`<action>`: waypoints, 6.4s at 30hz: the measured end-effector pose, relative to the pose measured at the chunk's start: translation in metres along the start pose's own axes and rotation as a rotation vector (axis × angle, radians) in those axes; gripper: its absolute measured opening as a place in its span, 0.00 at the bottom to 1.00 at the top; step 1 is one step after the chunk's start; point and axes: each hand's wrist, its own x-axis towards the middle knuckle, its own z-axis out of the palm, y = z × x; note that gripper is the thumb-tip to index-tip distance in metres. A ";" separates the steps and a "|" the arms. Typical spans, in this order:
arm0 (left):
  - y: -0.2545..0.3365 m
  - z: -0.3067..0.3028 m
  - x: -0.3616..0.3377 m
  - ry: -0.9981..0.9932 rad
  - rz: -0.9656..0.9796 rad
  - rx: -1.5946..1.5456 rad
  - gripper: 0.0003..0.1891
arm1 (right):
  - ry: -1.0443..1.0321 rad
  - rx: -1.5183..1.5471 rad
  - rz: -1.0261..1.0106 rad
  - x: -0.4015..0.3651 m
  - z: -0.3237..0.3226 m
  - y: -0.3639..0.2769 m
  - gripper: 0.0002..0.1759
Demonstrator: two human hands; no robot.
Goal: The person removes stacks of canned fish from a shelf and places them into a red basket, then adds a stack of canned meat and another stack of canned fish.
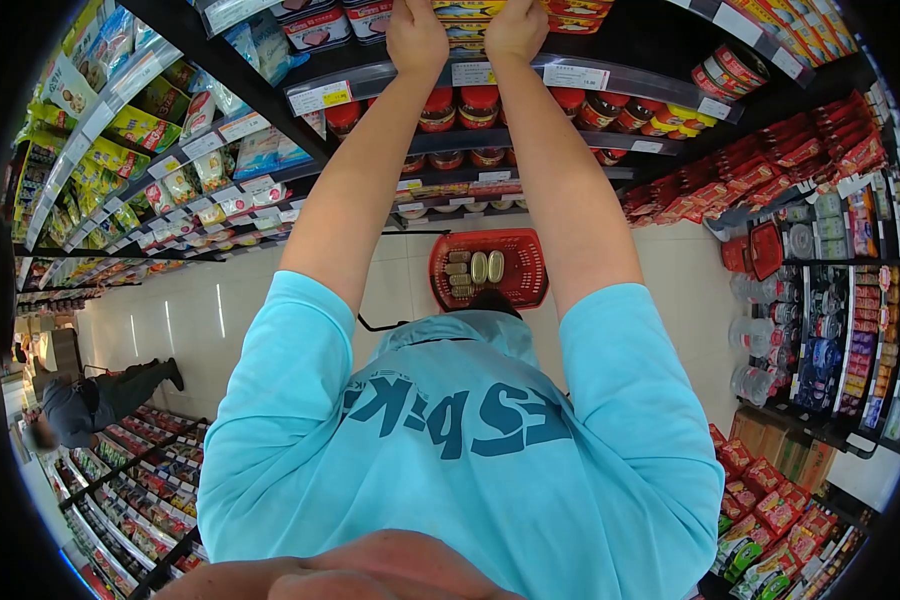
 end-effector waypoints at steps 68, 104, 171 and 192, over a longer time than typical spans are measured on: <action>0.002 -0.026 -0.016 -0.026 0.434 -0.439 0.26 | -0.003 0.358 -0.463 -0.013 -0.034 -0.042 0.25; 0.139 -0.185 -0.141 0.020 0.656 -0.768 0.44 | -0.415 1.129 -0.227 -0.135 -0.176 -0.198 0.51; 0.125 -0.214 -0.145 0.069 0.695 -0.557 0.46 | -0.602 1.387 -0.084 -0.162 -0.160 -0.175 0.55; 0.121 -0.217 -0.150 0.087 0.689 -0.572 0.43 | -0.468 1.235 -0.016 -0.192 -0.164 -0.198 0.46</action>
